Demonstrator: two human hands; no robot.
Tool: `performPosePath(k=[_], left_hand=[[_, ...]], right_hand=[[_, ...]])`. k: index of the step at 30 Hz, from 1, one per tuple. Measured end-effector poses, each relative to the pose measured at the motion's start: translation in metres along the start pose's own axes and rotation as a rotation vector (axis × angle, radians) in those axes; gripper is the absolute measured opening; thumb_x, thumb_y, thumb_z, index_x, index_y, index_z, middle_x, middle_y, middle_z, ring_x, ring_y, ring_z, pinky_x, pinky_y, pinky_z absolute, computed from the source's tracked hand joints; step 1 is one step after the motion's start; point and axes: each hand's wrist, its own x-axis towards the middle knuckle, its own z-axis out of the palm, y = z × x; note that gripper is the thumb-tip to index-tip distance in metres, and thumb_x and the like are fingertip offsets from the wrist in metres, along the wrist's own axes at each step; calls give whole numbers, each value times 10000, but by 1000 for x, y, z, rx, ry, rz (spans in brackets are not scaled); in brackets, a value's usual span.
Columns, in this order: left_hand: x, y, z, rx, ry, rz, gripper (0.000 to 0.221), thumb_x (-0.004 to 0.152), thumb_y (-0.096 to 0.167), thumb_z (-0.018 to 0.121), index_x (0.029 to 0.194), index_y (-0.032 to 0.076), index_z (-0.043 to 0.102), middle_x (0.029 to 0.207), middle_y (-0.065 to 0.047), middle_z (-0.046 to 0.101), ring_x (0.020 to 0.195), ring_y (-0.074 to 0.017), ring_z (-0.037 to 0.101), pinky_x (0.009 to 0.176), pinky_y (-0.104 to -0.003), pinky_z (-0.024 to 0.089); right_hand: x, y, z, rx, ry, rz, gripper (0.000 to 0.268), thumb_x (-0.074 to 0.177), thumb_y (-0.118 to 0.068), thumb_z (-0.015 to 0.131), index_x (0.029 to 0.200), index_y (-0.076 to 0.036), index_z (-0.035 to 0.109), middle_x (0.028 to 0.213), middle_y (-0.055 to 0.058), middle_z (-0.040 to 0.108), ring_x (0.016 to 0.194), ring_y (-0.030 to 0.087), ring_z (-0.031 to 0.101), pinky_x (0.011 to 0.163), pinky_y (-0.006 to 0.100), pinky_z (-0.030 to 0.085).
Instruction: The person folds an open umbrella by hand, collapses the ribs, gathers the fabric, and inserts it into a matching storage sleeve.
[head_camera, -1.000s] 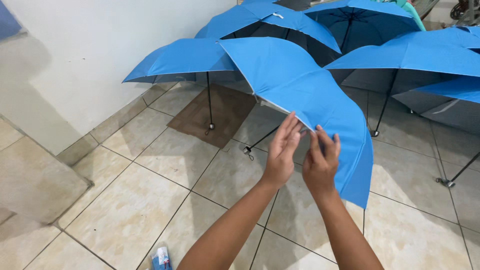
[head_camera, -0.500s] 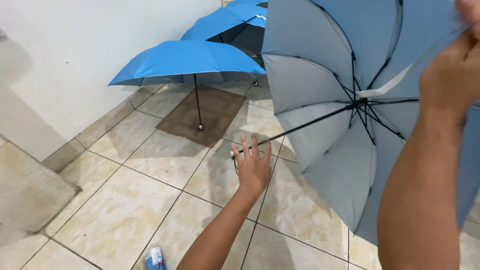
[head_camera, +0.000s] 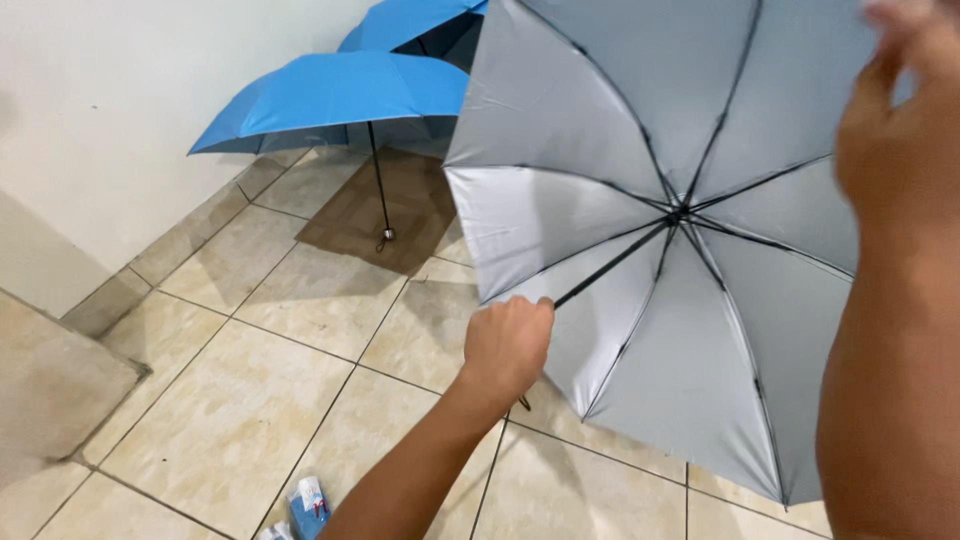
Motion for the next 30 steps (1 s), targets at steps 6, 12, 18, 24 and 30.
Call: performPosePath(k=[6,12,18,24,30], left_hand=[[-16,5,-62,49,60,12,158,741,-45,548,674,67,639,632,-138,642,631,-401,683,524,-534,518],[-35,-5,-71,131,16,57,117,686,-45,680,636,56,650,603,-151,636,626,-390,679,534,-568,519],[-35,-24,-54,94,88,-24,199,675,-73,678,549,68,617,534,-127,620,569,-324,669,508,-530,526],[-60,-44,-71,-838,316,-172,707,657,734,403,1077,165,413,1055,-124,589,1011,-215,592,820,-316,452],[-69,-120,79,-816,398,-128,321,858,205,615,1123,70,494,847,-196,637,677,-369,671,625,-446,527]], right_hand=[[-138,-107,104,376,-983,294,818,718,-70,723,1445,-181,363,1352,177,449,1209,400,503,925,523,482],[-222,-208,151,551,-1411,316,300,928,-193,561,1212,-190,655,1106,118,616,1037,304,650,842,420,555],[-285,-277,203,912,-1525,66,429,901,-30,497,1328,-65,518,1266,179,560,1154,359,568,961,481,468],[-287,-304,215,1166,-1415,408,251,842,40,476,913,-111,664,941,1,687,881,143,638,828,268,476],[-295,-312,227,1077,-1346,378,145,932,-3,535,1039,18,630,989,208,665,929,313,672,737,382,563]])
